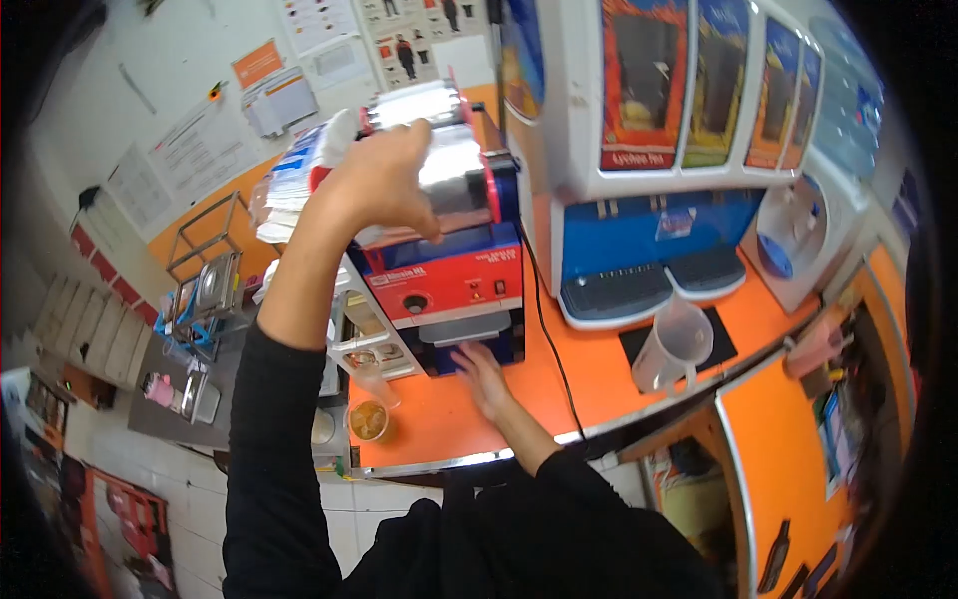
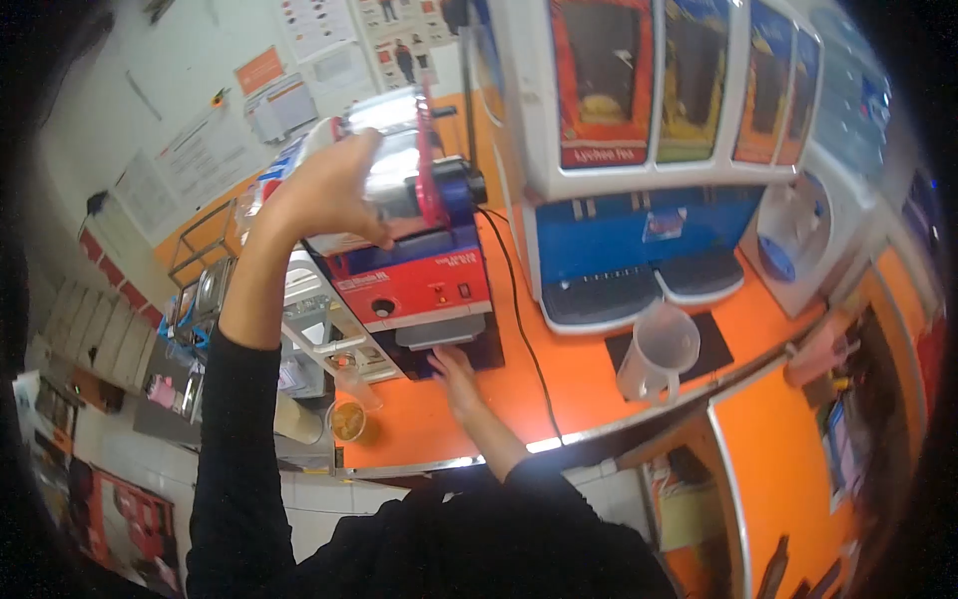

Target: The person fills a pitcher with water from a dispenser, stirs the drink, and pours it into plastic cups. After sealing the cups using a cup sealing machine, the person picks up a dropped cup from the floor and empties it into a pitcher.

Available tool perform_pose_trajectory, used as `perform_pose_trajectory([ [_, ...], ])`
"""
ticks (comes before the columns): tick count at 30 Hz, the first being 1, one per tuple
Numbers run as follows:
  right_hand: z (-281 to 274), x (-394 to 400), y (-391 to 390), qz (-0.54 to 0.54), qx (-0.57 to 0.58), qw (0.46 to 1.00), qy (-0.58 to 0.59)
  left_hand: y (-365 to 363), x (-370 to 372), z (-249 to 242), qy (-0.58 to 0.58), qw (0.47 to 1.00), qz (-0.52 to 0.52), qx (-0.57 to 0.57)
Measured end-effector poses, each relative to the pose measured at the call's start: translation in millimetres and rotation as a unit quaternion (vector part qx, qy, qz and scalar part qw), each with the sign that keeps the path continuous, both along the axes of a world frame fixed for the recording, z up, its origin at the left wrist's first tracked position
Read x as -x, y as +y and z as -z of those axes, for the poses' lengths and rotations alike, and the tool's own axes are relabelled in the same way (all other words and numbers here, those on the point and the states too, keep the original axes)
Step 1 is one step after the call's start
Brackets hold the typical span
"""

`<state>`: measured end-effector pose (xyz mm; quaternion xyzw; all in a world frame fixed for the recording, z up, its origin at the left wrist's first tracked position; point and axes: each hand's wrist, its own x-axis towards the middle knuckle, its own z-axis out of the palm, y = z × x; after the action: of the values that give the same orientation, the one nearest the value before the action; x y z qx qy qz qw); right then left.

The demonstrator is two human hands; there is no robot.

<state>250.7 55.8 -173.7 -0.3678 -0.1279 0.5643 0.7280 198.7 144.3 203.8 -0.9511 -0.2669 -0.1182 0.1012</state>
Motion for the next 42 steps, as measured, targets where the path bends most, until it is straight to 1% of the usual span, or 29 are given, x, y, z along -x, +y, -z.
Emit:
perform_pose_trajectory([
  [3,12.5,3.1,7.2,0.009,-0.046,0.999,-0.002,-20.2,1.4,22.4,-0.076,0.992,-0.012,-0.101],
  [6,5.6,23.5,-18.7,0.048,-0.031,0.998,-0.036,-21.9,-2.8,59.4,-0.178,0.949,-0.012,-0.261],
  [7,3.7,30.4,-30.2,0.064,-0.026,0.997,-0.030,-22.4,-3.3,69.0,-0.180,0.944,-0.035,-0.275],
  [10,13.2,47.0,-68.6,0.075,-0.016,0.994,-0.075,-32.7,-6.0,98.6,-0.232,0.916,-0.045,-0.324],
  [11,13.0,52.8,-83.7,0.091,-0.035,0.992,-0.086,-34.3,-4.1,109.3,-0.226,0.927,-0.048,-0.296],
  [14,28.1,63.1,-124.5,0.068,0.008,0.990,-0.120,-53.8,3.0,128.6,-0.252,0.929,-0.022,-0.272],
  [15,31.4,63.7,-135.4,0.066,0.001,0.991,-0.117,-65.2,7.0,127.2,-0.262,0.926,-0.009,-0.273],
  [18,29.2,60.4,-148.1,0.060,-0.030,0.992,-0.105,-72.2,22.3,110.7,-0.241,0.937,-0.010,-0.251],
  [19,24.5,59.8,-150.1,0.056,-0.044,0.993,-0.098,-72.0,24.5,87.7,-0.230,0.954,-0.021,-0.189],
  [20,22.2,59.5,-152.2,0.050,-0.056,0.993,-0.092,-69.3,21.0,65.4,-0.222,0.946,-0.034,-0.235],
  [21,21.5,59.7,-150.9,0.059,-0.059,0.993,-0.087,-57.3,16.8,51.4,-0.231,0.928,-0.005,-0.293],
  [22,36.7,57.5,-149.3,0.044,-0.037,0.987,-0.148,-45.5,13.0,40.6,-0.238,0.904,0.023,-0.353],
  [23,62.8,53.1,-148.5,0.028,-0.017,0.977,-0.209,-34.4,8.1,39.1,-0.202,0.921,0.000,-0.333],
  [24,64.2,41.2,-150.4,-0.007,0.030,0.936,-0.350,-22.8,2.1,44.0,-0.164,0.936,-0.022,-0.310],
  [25,62.8,29.1,-152.2,-0.036,0.072,0.871,-0.484,-18.7,-1.8,47.5,-0.125,0.949,-0.044,-0.286],
  [27,65.5,16.7,-125.7,0.053,0.019,0.796,-0.603,-30.0,-2.5,60.1,-0.153,0.951,-0.065,-0.261],
  [28,67.2,11.9,-112.1,0.103,-0.004,0.748,-0.656,-32.3,-3.7,64.1,-0.167,0.951,-0.072,-0.249],
  [29,68.6,8.7,-92.0,0.150,-0.027,0.706,-0.691,-14.0,-6.9,84.6,-0.189,0.919,-0.076,-0.338],
  [31,62.4,5.5,-51.3,0.187,-0.050,0.668,-0.719,-31.3,-4.8,90.9,-0.232,0.929,-0.048,-0.284],
  [33,58.3,3.2,-30.6,0.187,-0.053,0.659,-0.726,-46.8,0.3,97.7,-0.269,0.938,-0.010,-0.218],
  [36,59.2,-1.6,-19.4,0.177,-0.049,0.659,-0.730,-69.6,15.0,114.8,-0.297,0.936,0.030,-0.187],
  [38,64.8,-0.5,-20.8,0.175,-0.044,0.666,-0.724,-78.7,30.6,160.3,-0.358,0.913,0.126,-0.150],
  [40,67.2,3.2,-24.4,0.176,-0.040,0.673,-0.717,-94.4,45.6,218.1,-0.373,0.920,0.100,-0.069],
  [42,68.2,7.5,-29.7,0.177,-0.036,0.683,-0.708,-111.5,39.7,239.5,-0.376,0.926,-0.022,0.031],
])
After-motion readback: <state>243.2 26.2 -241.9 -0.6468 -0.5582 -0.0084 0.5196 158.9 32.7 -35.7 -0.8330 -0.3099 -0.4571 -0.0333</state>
